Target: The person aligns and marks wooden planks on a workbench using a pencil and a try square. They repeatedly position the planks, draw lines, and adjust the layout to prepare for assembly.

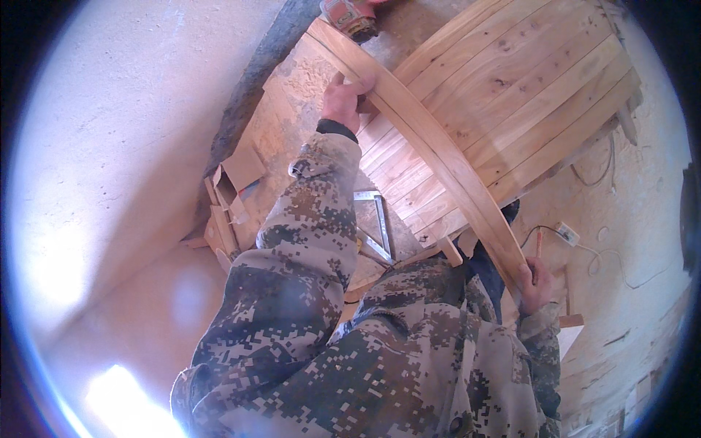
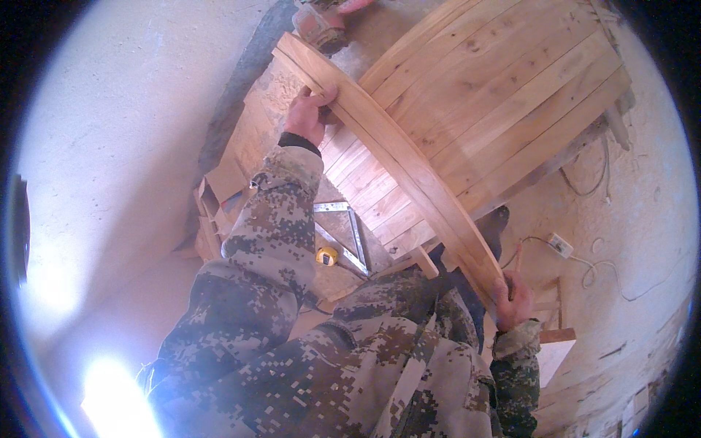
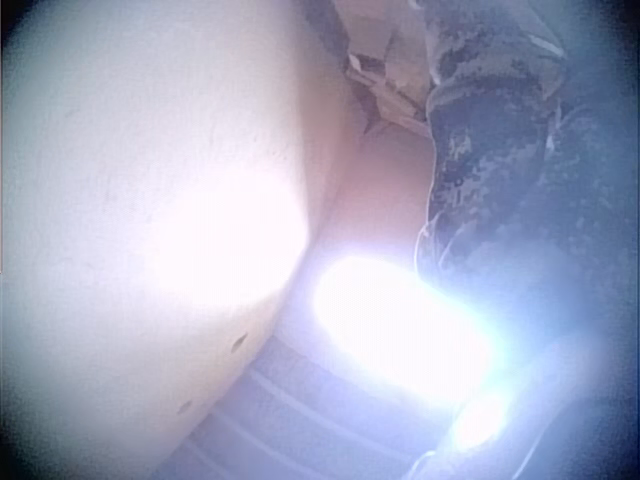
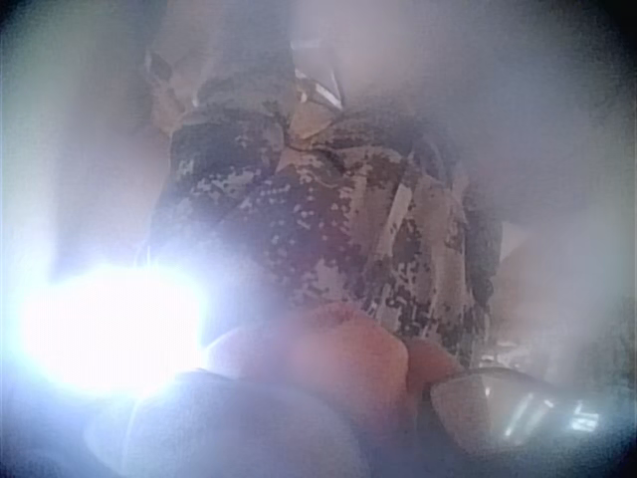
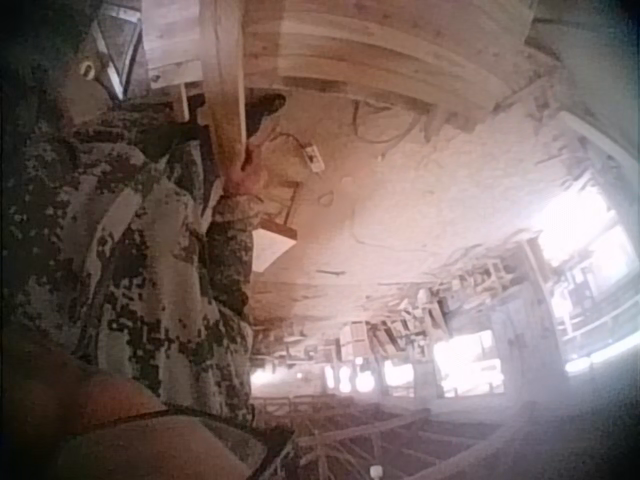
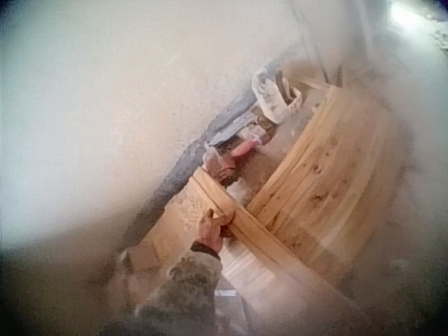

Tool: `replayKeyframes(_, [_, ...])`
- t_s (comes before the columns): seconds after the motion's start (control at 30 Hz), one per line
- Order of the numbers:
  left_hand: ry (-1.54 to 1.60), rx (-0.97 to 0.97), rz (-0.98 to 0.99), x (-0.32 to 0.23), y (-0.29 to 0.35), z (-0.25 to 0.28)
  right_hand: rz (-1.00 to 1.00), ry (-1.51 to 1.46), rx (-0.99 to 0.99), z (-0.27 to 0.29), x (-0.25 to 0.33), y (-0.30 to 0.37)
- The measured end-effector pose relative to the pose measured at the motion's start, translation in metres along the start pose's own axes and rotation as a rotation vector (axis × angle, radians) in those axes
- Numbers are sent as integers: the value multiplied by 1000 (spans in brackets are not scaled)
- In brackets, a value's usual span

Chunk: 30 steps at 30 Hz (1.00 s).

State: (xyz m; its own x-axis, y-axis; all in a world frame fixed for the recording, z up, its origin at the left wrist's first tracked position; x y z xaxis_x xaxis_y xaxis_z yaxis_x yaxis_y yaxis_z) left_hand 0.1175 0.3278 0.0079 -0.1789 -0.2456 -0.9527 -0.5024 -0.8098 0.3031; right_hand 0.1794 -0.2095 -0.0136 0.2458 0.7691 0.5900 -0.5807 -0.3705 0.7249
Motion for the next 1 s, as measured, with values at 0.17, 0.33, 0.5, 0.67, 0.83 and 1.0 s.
replayKeyframes(0.17, [-23, 5, 26, 3, 1, 4, 14, 25, -22, -2, -6, 2])
replayKeyframes(0.33, [-1, 10, 5, 6, 0, 4, 35, -2, -31, -3, -7, 1])
replayKeyframes(0.5, [-28, -1, 42, 5, 2, 3, -20, -6, -2, -2, -8, 1])
replayKeyframes(0.67, [-30, 9, 24, 3, 3, 1, 2, 8, -27, -2, -6, 2])
replayKeyframes(0.83, [-30, 67, 13, 0, 2, 3, 10, -22, -8, -1, -10, 2])
replayKeyframes(1.0, [-57, 97, 14, 0, 1, 4, 44, -33, 0, -5, -24, -2])
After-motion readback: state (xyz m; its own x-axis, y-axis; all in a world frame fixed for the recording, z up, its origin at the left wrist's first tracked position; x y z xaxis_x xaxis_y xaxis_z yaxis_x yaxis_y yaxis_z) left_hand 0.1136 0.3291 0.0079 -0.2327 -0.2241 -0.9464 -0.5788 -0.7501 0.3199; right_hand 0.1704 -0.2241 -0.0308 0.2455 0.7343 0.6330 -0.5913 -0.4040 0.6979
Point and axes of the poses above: each hand's wrist, its own y-axis away from the middle knuckle, its own z-axis out of the back of the hand, x = y × z, the point moved 2 cm from there along -y, towards the middle knuckle, and after that the axes turned 12 degrees about -z, right-handed, at the moved point
